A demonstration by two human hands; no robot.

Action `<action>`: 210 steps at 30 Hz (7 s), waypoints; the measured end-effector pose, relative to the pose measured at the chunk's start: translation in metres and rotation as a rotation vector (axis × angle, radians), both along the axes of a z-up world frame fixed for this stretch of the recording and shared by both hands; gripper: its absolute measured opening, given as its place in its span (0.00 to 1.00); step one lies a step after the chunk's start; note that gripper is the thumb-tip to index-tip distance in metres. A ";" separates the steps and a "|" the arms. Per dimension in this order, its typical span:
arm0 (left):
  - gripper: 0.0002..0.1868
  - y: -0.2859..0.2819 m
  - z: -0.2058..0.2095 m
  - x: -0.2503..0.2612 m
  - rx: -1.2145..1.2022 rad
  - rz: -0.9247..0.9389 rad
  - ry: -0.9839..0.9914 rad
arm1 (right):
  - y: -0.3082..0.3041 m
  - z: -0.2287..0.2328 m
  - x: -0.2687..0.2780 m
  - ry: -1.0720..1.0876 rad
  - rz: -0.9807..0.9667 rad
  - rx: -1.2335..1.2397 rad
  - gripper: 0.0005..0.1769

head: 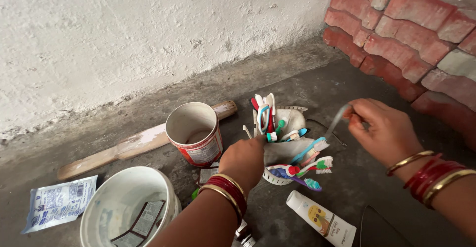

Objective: The person organizes bathroom items on the floor, placing toothbrushes into a white plastic holder and arranging toothpaste tubes. The person then places the holder and toothpaste on a small brick shelf against the wall.

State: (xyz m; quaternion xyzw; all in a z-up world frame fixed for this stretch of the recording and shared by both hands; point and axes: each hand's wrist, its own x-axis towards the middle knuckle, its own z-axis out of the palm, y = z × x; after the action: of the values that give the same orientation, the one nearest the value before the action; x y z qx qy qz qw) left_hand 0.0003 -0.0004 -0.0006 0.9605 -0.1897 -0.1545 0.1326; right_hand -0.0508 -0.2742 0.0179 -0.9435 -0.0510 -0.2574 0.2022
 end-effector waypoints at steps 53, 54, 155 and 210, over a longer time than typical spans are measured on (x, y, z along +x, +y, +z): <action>0.30 0.005 0.007 0.009 0.002 -0.048 0.072 | -0.117 -0.210 0.109 0.695 -0.166 -0.243 0.41; 0.30 0.005 0.007 0.009 -0.007 -0.042 0.073 | -0.113 -0.213 0.114 0.683 -0.143 -0.260 0.41; 0.17 -0.014 -0.009 0.004 0.061 0.016 -0.049 | -0.059 -0.110 -0.093 1.343 -0.221 -0.535 0.23; 0.23 -0.002 0.005 0.001 0.039 -0.039 0.028 | 0.038 -0.002 0.022 0.281 -0.206 -0.131 0.09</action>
State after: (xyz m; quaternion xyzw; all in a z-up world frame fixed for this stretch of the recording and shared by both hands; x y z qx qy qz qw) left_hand 0.0010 -0.0022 0.0043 0.9568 -0.2036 -0.1741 0.1133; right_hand -0.0285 -0.2363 0.0159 -0.9816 0.0581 -0.1387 0.1178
